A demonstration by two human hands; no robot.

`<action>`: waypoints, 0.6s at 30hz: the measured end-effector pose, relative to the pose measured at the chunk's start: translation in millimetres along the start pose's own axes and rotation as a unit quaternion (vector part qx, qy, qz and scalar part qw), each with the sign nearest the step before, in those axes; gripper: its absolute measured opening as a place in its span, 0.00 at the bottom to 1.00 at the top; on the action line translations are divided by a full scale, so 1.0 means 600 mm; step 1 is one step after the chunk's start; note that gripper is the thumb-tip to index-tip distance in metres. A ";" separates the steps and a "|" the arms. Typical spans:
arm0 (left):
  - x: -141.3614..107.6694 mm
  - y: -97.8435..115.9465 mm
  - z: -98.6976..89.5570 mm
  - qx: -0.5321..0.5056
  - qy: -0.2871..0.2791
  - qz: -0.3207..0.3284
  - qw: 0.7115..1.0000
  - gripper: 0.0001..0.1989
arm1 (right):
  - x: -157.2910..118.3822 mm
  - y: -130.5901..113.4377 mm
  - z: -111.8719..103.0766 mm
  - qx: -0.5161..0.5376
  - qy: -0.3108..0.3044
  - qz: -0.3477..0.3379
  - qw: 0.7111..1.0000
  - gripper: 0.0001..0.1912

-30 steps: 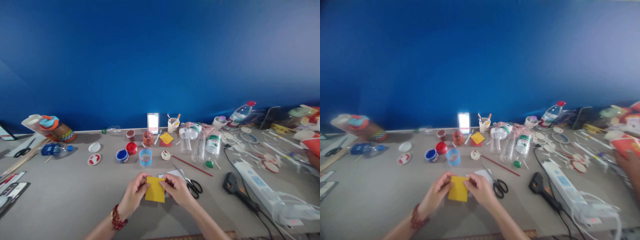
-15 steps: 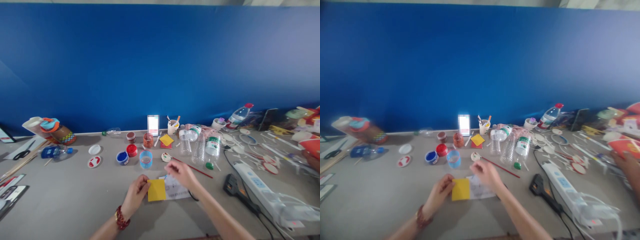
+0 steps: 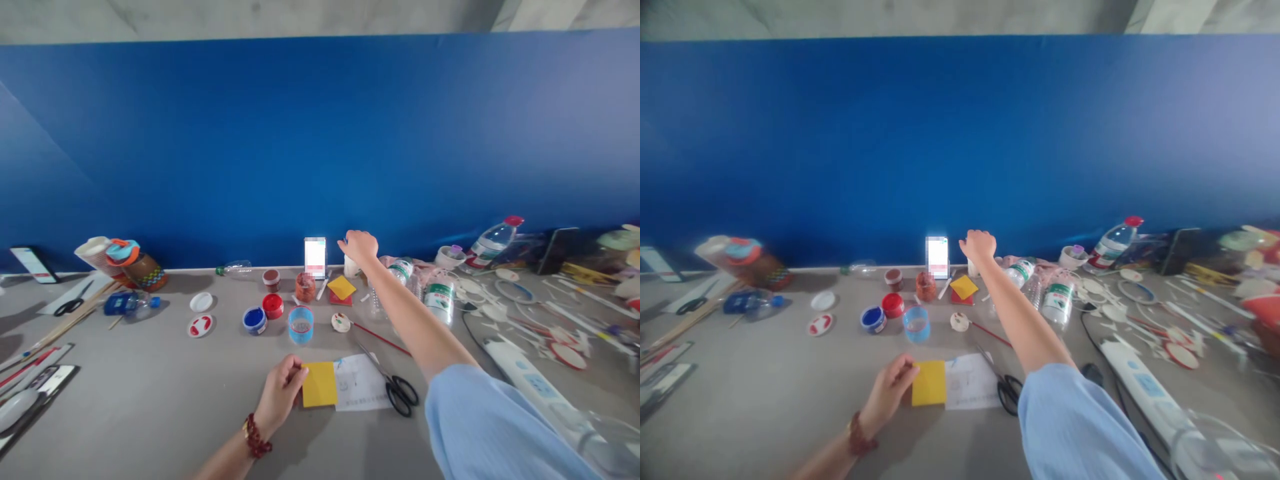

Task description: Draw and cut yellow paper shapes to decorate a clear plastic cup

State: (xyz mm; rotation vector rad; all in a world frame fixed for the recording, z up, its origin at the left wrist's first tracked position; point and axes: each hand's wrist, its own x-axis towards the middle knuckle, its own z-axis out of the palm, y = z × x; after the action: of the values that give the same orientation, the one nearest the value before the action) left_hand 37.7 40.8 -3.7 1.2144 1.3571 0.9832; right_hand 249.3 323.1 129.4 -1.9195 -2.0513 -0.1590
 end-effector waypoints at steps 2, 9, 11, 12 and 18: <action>0.001 0.001 -0.002 0.008 -0.002 -0.002 1.000 0.19 | 0.009 -0.003 0.012 -0.019 -0.010 0.010 1.000 0.16; 0.001 0.002 -0.003 0.020 -0.006 -0.006 1.000 0.16 | 0.018 0.000 0.009 -0.043 -0.012 0.021 0.999 0.13; 0.000 0.004 -0.003 0.029 -0.007 -0.004 1.000 0.15 | 0.017 0.003 -0.006 -0.042 0.002 0.018 0.999 0.13; 0.000 0.005 -0.002 0.033 -0.007 -0.002 0.999 0.15 | 0.016 0.005 -0.016 -0.041 0.011 0.018 0.999 0.14; 0.002 0.003 -0.002 0.044 -0.014 -0.006 0.999 0.14 | -0.008 0.034 -0.110 -0.013 0.088 0.022 0.996 0.16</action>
State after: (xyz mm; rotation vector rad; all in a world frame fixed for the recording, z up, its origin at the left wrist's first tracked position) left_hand 36.9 42.2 -1.8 1.2796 1.3961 0.9028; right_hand 280.4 300.7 187.4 -1.8914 -1.8987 -0.3334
